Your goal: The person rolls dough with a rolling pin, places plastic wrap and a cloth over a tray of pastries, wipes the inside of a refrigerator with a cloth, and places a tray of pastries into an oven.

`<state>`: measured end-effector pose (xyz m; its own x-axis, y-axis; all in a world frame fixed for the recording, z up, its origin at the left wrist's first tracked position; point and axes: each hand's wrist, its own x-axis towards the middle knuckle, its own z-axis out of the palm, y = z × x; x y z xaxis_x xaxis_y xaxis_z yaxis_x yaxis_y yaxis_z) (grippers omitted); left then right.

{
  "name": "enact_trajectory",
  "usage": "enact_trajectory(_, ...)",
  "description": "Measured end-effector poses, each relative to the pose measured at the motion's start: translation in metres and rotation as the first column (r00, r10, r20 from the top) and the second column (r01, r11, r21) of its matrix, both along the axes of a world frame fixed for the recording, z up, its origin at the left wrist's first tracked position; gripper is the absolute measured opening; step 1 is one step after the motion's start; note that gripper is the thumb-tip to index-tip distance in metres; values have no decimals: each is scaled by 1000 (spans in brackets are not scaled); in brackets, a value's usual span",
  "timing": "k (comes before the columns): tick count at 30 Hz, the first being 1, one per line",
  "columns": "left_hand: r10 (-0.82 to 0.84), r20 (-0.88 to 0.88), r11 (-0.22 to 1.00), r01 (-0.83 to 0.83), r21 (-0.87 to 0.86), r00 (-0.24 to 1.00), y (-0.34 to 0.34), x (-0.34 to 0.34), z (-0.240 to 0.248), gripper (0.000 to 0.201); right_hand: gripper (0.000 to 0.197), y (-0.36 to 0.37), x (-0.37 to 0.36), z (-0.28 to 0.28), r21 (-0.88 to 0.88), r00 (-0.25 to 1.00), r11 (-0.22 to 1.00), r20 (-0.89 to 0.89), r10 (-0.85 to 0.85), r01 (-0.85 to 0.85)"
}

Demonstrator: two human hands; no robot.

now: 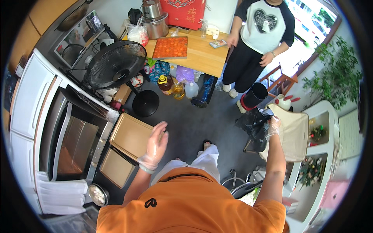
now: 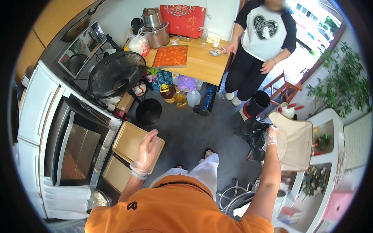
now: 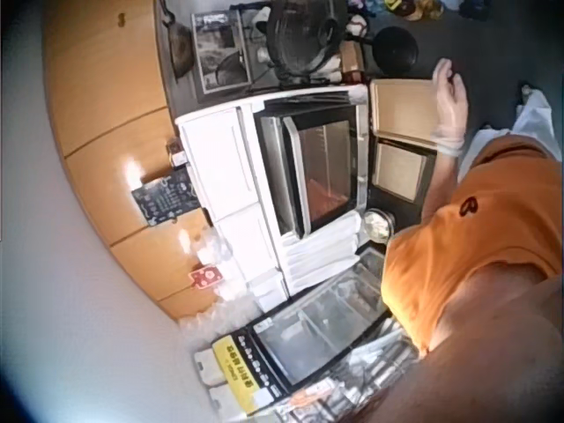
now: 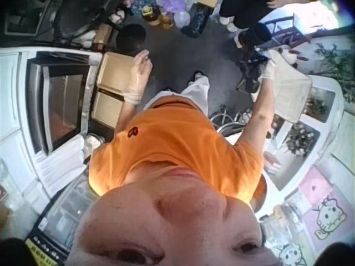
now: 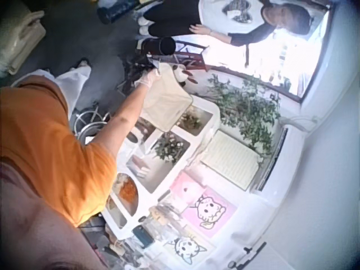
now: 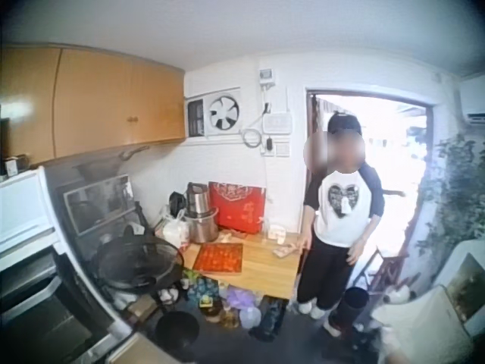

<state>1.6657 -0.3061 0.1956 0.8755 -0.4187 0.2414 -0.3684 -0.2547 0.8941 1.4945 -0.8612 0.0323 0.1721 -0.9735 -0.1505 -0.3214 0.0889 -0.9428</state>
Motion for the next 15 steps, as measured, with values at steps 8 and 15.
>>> enact_trajectory(8,392,-154,916,-369,160,907,-52,-15,-28,25,13,-157,98,-35,-74,987,992,110,115,-107)
enact_trajectory(15,357,-65,917,-336,216,932,-120,-13,-24,28,18,-217,172,-35,-83,956,987,248,154,-137)
